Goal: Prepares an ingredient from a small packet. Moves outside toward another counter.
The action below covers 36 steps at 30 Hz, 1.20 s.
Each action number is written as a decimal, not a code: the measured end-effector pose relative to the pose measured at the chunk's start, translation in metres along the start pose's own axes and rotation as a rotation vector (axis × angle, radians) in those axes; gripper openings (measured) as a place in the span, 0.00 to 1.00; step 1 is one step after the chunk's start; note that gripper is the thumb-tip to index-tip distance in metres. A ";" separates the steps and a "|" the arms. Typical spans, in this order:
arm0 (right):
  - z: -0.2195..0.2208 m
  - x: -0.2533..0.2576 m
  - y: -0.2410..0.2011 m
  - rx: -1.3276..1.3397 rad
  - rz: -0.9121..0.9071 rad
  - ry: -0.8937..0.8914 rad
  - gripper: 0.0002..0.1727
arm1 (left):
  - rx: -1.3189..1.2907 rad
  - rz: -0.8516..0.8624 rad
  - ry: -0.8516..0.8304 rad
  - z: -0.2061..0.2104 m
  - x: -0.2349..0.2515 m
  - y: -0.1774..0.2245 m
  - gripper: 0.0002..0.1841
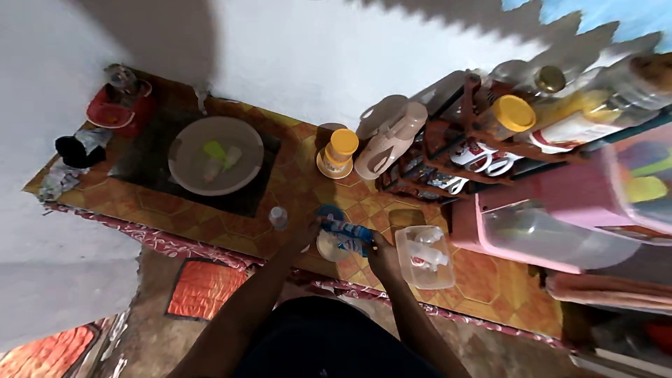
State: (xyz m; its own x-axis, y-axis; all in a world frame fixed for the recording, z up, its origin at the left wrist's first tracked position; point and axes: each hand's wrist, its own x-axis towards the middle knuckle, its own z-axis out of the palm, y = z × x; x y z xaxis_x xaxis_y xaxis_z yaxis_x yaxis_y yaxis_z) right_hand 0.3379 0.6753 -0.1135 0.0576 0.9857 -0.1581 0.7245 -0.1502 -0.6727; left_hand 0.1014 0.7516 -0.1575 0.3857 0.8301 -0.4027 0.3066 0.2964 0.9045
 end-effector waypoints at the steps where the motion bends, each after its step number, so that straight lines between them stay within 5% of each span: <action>1: 0.001 -0.003 0.000 -0.029 -0.007 0.002 0.21 | -0.007 -0.004 0.007 0.000 0.002 -0.005 0.25; 27: -0.003 -0.004 -0.019 -0.152 -0.017 -0.045 0.21 | 0.129 0.080 0.110 0.007 -0.003 -0.009 0.26; 36: -0.002 -0.003 -0.020 -0.164 0.029 -0.084 0.22 | 0.199 0.077 0.297 0.029 -0.018 -0.021 0.29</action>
State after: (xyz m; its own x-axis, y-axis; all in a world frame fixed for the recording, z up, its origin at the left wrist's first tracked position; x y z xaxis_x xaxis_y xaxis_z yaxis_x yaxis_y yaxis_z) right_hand 0.3249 0.6759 -0.0984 0.0275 0.9703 -0.2404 0.8258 -0.1575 -0.5415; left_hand 0.1133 0.7172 -0.1734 0.1542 0.9560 -0.2496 0.4606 0.1539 0.8742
